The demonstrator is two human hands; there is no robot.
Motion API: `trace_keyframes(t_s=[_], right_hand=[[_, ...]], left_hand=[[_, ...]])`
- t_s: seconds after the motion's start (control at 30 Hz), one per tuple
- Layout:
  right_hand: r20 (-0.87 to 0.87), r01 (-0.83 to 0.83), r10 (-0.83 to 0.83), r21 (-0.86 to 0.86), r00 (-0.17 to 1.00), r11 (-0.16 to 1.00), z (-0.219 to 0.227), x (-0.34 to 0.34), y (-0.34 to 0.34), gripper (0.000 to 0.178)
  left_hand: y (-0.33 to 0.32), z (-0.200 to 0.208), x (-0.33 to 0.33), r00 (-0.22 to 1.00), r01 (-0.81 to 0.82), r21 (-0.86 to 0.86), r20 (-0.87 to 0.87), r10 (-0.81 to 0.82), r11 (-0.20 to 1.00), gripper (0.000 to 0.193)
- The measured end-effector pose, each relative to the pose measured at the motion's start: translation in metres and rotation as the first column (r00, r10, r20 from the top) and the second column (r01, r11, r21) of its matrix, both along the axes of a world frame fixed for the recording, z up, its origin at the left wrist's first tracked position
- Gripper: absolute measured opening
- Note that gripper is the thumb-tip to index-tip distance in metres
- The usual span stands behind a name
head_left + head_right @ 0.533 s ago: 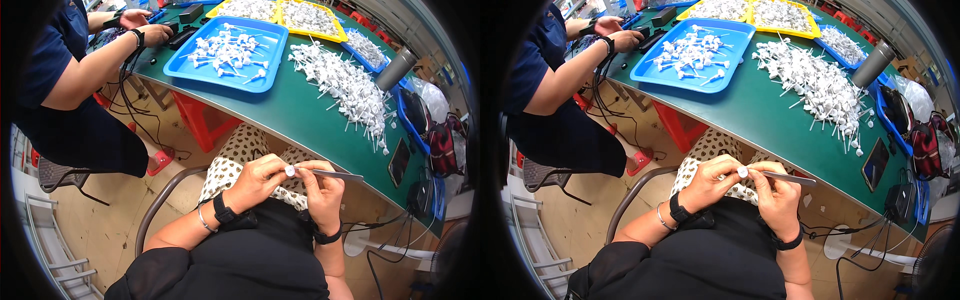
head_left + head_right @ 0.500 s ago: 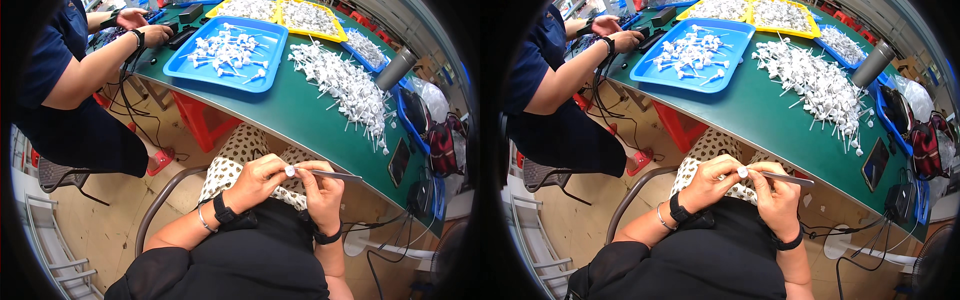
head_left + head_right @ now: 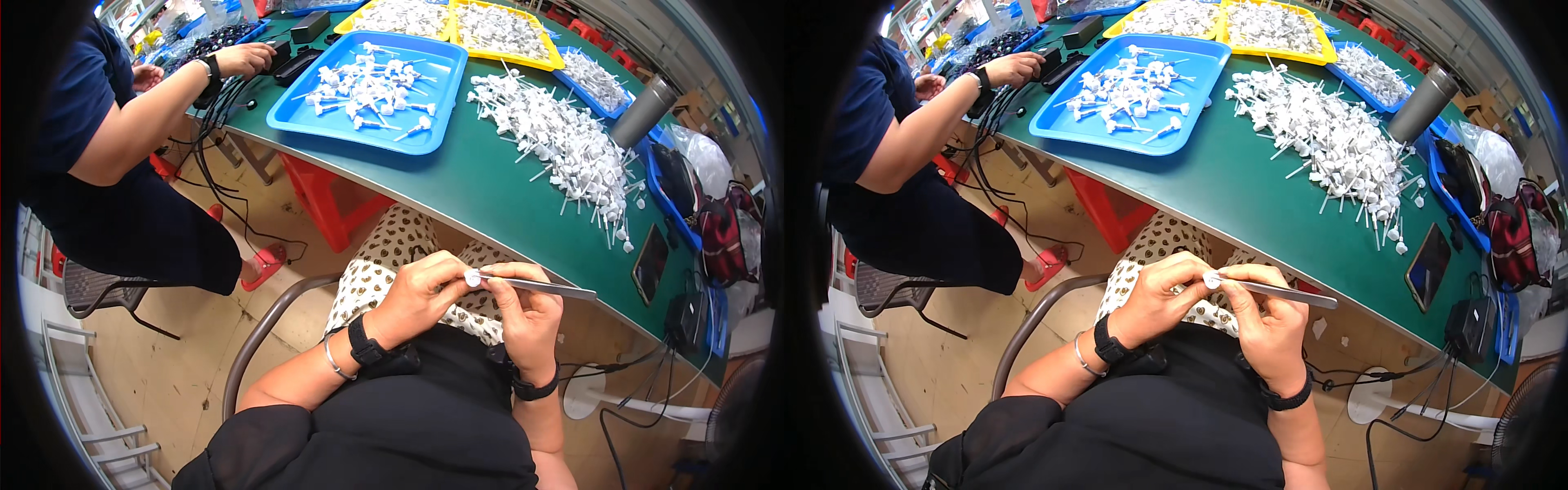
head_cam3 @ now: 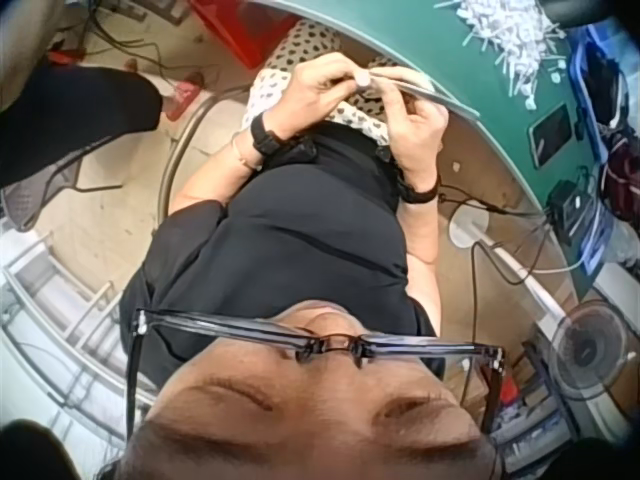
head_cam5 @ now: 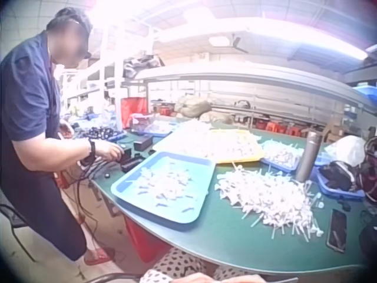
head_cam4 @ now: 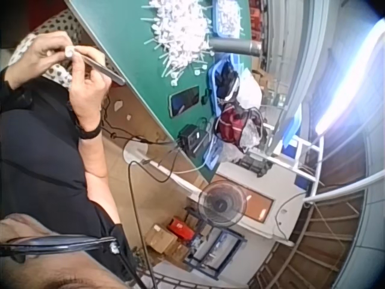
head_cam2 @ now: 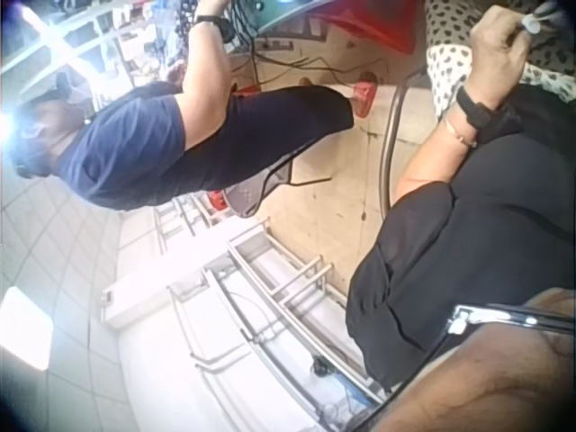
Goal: The person sits at a green workbench and uses tweezers to pick up small white plastic components from a pile. They manipulate each component individually, appearing to attach or adjust a small part, before placing the finished item into a blue tray. The process is repeated continuously throughout the video.
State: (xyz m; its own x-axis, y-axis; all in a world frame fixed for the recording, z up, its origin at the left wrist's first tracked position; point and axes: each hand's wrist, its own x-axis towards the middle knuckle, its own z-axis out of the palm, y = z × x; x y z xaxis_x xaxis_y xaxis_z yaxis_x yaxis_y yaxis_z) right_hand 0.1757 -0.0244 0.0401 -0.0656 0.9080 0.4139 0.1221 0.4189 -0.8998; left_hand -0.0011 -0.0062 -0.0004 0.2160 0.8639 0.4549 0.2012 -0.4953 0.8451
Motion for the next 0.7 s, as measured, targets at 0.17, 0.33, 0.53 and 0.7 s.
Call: trace_keyframes(t_s=[0.17, 0.33, 0.53, 0.7], right_hand=[[0.045, 0.011, -0.011, 0.013, 0.999, 1.0, -0.0028, -0.0014, -0.0002, 0.009], [0.083, 0.012, -0.017, 0.069, 0.996, 0.998, -0.0049, -0.0018, 0.0012, 0.009], [0.08, 0.029, -0.03, 0.015, 0.996, 0.999, -0.004, -0.0025, 0.0004, 0.008], [0.086, 0.028, -0.029, 0.015, 0.996, 0.999, -0.0028, -0.0029, 0.0004, 0.007]], left_hand=[[-0.0006, -0.0021, -0.0007, 0.999, -0.026, 0.04, -0.029, 0.027, 0.999, 0.012], [-0.0009, -0.0003, -0.0012, 0.999, -0.025, 0.033, -0.039, 0.026, 0.999, 0.012], [-0.0013, -0.0013, -0.002, 0.998, -0.031, 0.034, -0.046, 0.033, 0.999, 0.012], [-0.0014, -0.0014, -0.0018, 0.999, -0.027, 0.037, -0.044, 0.029, 0.999, 0.012]])
